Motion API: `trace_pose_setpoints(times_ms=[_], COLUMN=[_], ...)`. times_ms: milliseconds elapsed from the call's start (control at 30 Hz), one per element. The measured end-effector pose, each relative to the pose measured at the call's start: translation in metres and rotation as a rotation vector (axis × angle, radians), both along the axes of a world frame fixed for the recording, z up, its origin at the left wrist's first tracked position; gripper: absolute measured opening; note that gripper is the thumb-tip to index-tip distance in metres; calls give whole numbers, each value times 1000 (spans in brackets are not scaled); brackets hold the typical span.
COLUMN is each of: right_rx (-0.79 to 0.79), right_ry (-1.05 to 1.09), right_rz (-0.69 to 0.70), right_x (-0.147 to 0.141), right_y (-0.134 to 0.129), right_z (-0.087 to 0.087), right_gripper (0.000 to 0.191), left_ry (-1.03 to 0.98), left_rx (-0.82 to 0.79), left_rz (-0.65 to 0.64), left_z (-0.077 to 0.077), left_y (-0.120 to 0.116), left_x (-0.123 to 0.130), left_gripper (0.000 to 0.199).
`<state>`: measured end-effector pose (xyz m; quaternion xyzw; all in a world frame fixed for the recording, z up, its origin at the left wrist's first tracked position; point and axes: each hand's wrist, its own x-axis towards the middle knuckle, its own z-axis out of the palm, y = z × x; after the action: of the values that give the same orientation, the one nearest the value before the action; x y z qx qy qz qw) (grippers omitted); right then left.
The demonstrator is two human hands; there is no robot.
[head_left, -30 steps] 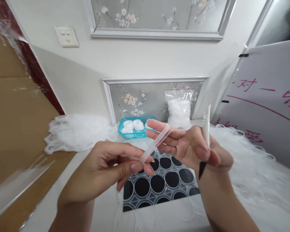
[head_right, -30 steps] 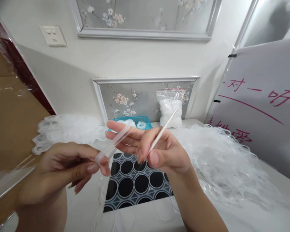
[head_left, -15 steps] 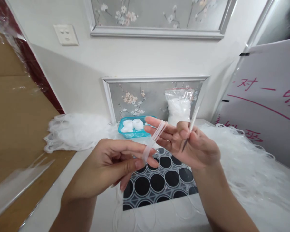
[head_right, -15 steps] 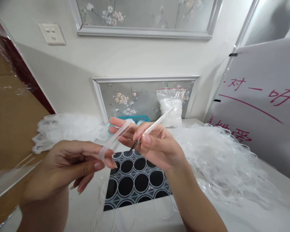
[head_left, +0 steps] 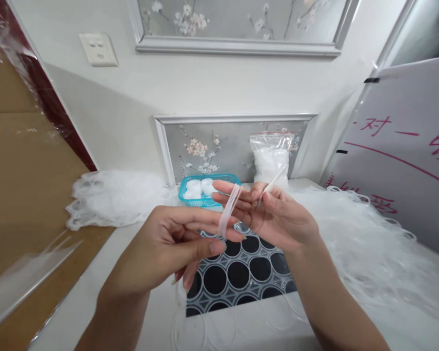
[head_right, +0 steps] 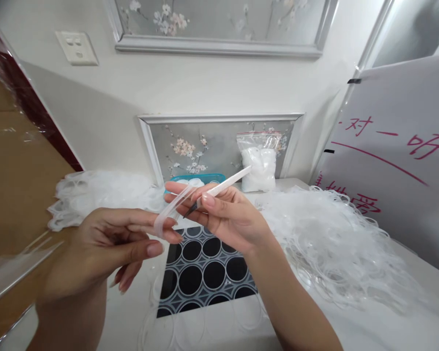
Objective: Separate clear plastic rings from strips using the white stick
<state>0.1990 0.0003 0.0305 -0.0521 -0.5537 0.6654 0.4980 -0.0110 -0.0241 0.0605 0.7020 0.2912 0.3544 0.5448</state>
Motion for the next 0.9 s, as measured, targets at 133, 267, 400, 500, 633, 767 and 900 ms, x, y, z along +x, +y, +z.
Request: trace_pose_setpoints(times_ms=[133,267,400,500,633,767,900], right_rx=[-11,-19,-17,-12,-5,-2,-16], right_ry=[1,-2,-8,-18,-23,-11,-35], right_rz=[1,-5,21,43,56,71,33], right_x=[-2,-3,-2,-1,-2,-2,-1], right_y=[2,3,0,-4,-8,-10,-11], right_z=[-2,-3,0,2,3,3,4], right_gripper=[12,13,13,13,12,10,12], left_ry=[7,26,86,203,280,271,240], left_rx=[4,12,71,122,159,198,232], left_rz=[22,28,63,139,201,194,188], left_z=[-1,0,2,2,1,2,5], left_y=[1,0,1,2,2,2,2], left_x=[0,1,4,5,6,5,5], left_gripper=[18,19,13,16,21,22,21])
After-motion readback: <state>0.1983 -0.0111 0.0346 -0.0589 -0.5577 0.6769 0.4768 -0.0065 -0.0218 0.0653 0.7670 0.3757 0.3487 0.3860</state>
